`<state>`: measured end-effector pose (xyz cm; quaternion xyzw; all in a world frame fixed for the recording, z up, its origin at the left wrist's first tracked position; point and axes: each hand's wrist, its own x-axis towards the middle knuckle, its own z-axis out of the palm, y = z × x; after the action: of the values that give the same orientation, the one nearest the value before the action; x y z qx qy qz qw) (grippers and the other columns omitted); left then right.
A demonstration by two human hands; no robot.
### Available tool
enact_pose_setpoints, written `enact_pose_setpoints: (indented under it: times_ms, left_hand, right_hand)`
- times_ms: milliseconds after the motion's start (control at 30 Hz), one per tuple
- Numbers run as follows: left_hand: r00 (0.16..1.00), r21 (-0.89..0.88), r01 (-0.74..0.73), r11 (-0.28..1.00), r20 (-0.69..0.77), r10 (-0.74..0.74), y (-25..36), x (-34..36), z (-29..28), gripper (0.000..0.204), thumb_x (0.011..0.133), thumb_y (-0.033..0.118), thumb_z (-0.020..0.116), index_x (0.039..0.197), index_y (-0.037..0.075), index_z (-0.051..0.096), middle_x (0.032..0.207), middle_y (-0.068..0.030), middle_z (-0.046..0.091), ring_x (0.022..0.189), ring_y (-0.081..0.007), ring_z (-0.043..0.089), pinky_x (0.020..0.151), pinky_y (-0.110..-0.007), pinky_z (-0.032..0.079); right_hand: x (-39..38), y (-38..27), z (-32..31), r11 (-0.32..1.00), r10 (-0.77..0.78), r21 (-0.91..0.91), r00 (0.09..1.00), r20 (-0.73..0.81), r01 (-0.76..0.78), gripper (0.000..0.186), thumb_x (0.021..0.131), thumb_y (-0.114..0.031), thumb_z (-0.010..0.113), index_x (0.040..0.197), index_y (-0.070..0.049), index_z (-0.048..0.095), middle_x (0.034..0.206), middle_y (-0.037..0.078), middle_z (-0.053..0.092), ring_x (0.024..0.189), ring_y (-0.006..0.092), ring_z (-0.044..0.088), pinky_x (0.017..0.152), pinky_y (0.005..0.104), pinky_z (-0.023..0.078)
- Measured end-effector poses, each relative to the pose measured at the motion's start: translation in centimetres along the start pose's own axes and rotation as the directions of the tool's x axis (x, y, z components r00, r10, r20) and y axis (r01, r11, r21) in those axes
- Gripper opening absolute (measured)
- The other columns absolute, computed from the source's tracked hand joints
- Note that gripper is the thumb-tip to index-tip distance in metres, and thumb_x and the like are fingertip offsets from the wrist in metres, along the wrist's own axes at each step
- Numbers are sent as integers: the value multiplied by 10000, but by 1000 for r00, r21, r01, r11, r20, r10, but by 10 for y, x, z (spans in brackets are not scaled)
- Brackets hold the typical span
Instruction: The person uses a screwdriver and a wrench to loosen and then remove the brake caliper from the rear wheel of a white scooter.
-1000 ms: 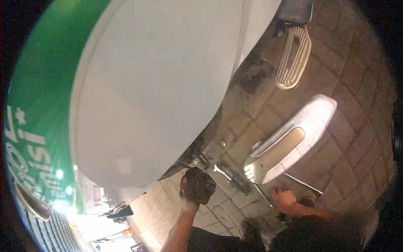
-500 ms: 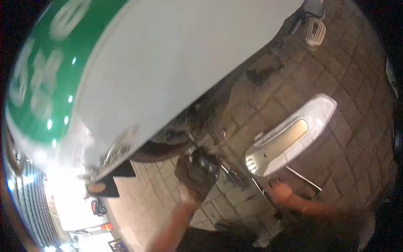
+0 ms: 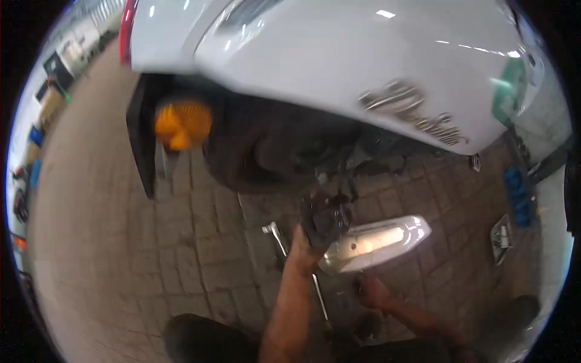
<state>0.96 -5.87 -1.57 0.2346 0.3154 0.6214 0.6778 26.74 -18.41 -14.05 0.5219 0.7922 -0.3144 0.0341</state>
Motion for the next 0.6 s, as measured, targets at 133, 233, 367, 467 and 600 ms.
enact_pose_setpoints:
  times_ms: [133,233,367,467,600]
  left_hand:
    - [957,-565,273,779,79,-278,-32,12,-26,500,945,432,466,1206,19,573,1126,-155,654,991,-325,649,817,-453,559]
    - [967,-615,253,746,138,-214,-20,10,-12,457,963,376,439,1208,14,572,1124,-174,651,1000,-342,645,834,-486,552]
    - [948,-583,299,756,94,-303,-16,9,-23,446,972,365,420,1214,21,569,1124,-186,646,985,-359,642,832,-509,544]
    - [953,-615,297,730,144,-267,-21,11,-17,454,977,385,415,1204,25,573,1115,-181,650,969,-364,642,821,-511,544]
    - [967,-633,246,734,104,-233,-25,10,-16,461,982,412,415,1195,36,574,1107,-165,656,951,-359,645,833,-512,538]
  right_hand:
    - [-17,-16,-28,994,51,-105,969,240,-26,288,803,-282,680,997,-76,625,920,140,665,781,343,670,681,444,545]
    - [-28,10,26,965,125,-260,917,378,-25,342,825,-360,662,933,-37,643,820,175,671,753,375,666,676,459,542]
    - [-35,-31,71,914,390,-222,888,242,-341,425,782,-427,698,885,-16,674,739,215,665,782,385,676,723,471,546]
    - [-37,-42,99,876,479,-98,874,83,-472,509,706,-469,753,927,-15,691,803,234,678,824,389,681,756,462,549]
    - [-24,-65,72,875,484,-72,870,93,-479,594,670,-491,774,988,3,684,878,237,691,870,410,670,780,466,545]
